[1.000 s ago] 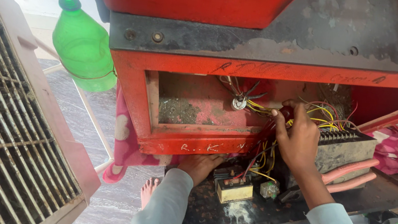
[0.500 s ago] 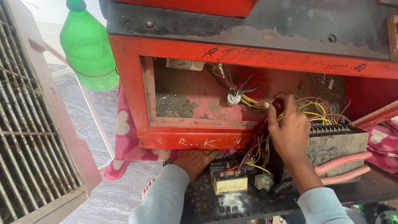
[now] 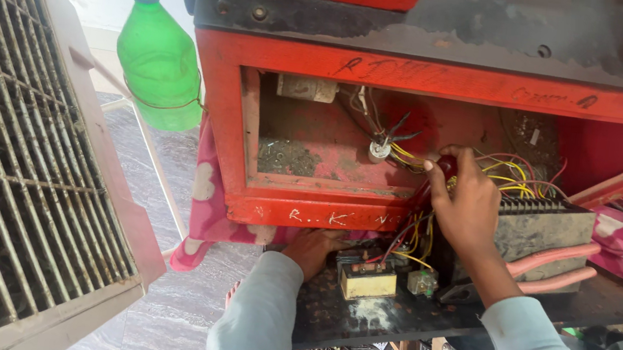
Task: The person repairs the electrical compartment of a red machine, using a screwdriver and pliers to work on a transformer and wiring inside the housing. They also pick through a pile of bolts and fasteners on the floor, selecting parts and carrying them back to the machine.
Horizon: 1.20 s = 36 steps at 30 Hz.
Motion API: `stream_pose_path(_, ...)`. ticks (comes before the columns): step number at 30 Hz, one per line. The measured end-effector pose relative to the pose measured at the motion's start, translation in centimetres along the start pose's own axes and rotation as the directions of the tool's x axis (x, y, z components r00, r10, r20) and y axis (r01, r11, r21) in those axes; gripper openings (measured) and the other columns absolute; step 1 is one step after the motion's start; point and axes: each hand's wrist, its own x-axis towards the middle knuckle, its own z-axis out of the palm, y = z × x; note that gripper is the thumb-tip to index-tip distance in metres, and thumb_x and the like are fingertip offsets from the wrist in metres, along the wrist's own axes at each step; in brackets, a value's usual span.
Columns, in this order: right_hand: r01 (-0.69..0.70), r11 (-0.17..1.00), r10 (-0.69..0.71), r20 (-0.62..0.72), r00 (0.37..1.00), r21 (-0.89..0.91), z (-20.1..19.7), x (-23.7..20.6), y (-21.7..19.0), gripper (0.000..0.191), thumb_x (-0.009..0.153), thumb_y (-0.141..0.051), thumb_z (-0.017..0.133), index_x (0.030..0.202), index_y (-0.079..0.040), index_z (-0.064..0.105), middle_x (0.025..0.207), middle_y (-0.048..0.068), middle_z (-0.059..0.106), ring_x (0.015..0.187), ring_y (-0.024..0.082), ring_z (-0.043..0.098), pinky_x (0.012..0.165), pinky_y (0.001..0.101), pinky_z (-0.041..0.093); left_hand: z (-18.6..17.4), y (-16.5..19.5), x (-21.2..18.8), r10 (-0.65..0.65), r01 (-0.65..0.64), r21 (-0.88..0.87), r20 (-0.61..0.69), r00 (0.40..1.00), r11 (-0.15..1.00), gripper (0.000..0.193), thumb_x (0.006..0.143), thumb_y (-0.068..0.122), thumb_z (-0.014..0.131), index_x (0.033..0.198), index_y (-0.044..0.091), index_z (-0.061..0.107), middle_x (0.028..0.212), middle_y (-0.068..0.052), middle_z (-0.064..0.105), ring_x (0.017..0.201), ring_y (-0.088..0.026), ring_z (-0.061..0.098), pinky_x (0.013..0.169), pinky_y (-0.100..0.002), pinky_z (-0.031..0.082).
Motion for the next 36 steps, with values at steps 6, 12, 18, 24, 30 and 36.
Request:
stream_pose_path(6, -0.033, 0.997, 0.035, 0.032, 0.999, -0.074, -0.3, -0.2, -0.2, 0.032, 0.1, -0.031, 0.069, 0.117, -0.004, 0.065, 0.096, 0.019, 0.073, 0.069, 0.036, 0.07, 0.068, 0.0478, 0.053, 1.5, -0.9, -0.2, -0.14, 0.153, -0.082, 0.15, 0.979, 0.985, 0.069, 0.085, -0.007, 0.051, 0.143, 0.03, 0.059, 0.161, 0.002, 0.04, 0.151, -0.024, 0.03, 0.124, -0.044, 0.021)
stream_pose_path(12, 0.016, 0.994, -0.009, 0.06, 0.998, -0.112, -0.4, -0.3, -0.1, 0.032, 0.101, -0.032, 0.069, 0.115, -0.003, 0.065, 0.097, 0.018, 0.074, 0.071, 0.036, 0.07, 0.068, 0.0463, 0.054, 0.0, 0.5, -0.7, -0.1, 0.111, -0.068, 0.142, 0.985, 0.992, 0.068, 0.081, -0.008, 0.053, 0.14, 0.026, 0.06, 0.163, -0.003, 0.04, 0.149, -0.027, 0.029, 0.119, -0.047, 0.021)
stream_pose_path(18, 0.106, 0.987, -0.097, 0.077, 0.992, -0.12, -0.8, -0.4, -0.3, 0.034, 0.1, -0.033, 0.07, 0.114, -0.003, 0.064, 0.098, 0.017, 0.074, 0.081, 0.038, 0.072, 0.07, 0.0465, 0.055, -1.8, 2.6, -0.5, -0.226, 0.23, -0.092, 0.05, 0.973, 0.969, 0.04, 0.089, 0.0, 0.056, 0.121, 0.015, 0.075, 0.126, -0.016, 0.069, 0.121, -0.034, 0.064, 0.103, -0.045, 0.049)
stream_pose_path(24, 0.057, 0.99, -0.046, 0.083, 0.995, -0.127, -0.8, -0.4, -0.6, 0.034, 0.098, -0.034, 0.071, 0.11, -0.003, 0.064, 0.1, 0.018, 0.074, 0.078, 0.038, 0.071, 0.07, 0.047, 0.055, -2.6, 3.0, -0.9, -0.099, 0.086, -0.158, -0.078, 0.992, 0.984, 0.051, 0.084, -0.007, 0.053, 0.129, 0.013, 0.07, 0.128, -0.019, 0.067, 0.117, -0.038, 0.064, 0.101, -0.047, 0.049)
stream_pose_path(30, 0.074, 0.991, -0.065, 0.082, 0.995, -0.113, -0.7, -0.6, -0.2, 0.033, 0.099, -0.032, 0.071, 0.111, -0.002, 0.064, 0.096, 0.017, 0.074, 0.082, 0.039, 0.072, 0.071, 0.0475, 0.055, -2.2, 3.9, -0.6, -0.098, 0.097, -0.661, 0.036, 0.995, 0.744, 0.045, 0.102, 0.009, 0.046, 0.143, 0.019, 0.059, 0.151, -0.01, 0.057, 0.142, -0.026, 0.052, 0.12, -0.036, 0.036)
stream_pose_path(36, 0.005, 0.989, 0.008, 0.089, 0.996, -0.146, -0.6, -0.8, -0.1, 0.033, 0.096, -0.032, 0.072, 0.111, -0.003, 0.066, 0.092, 0.019, 0.074, 0.079, 0.039, 0.072, 0.069, 0.0479, 0.055, -2.1, 1.9, 2.1, 0.171, -0.074, -0.265, 0.367, 0.915, 0.961, 0.063, 0.101, 0.011, 0.032, 0.16, 0.031, 0.041, 0.166, 0.003, 0.023, 0.152, -0.024, 0.018, 0.122, -0.041, 0.008)
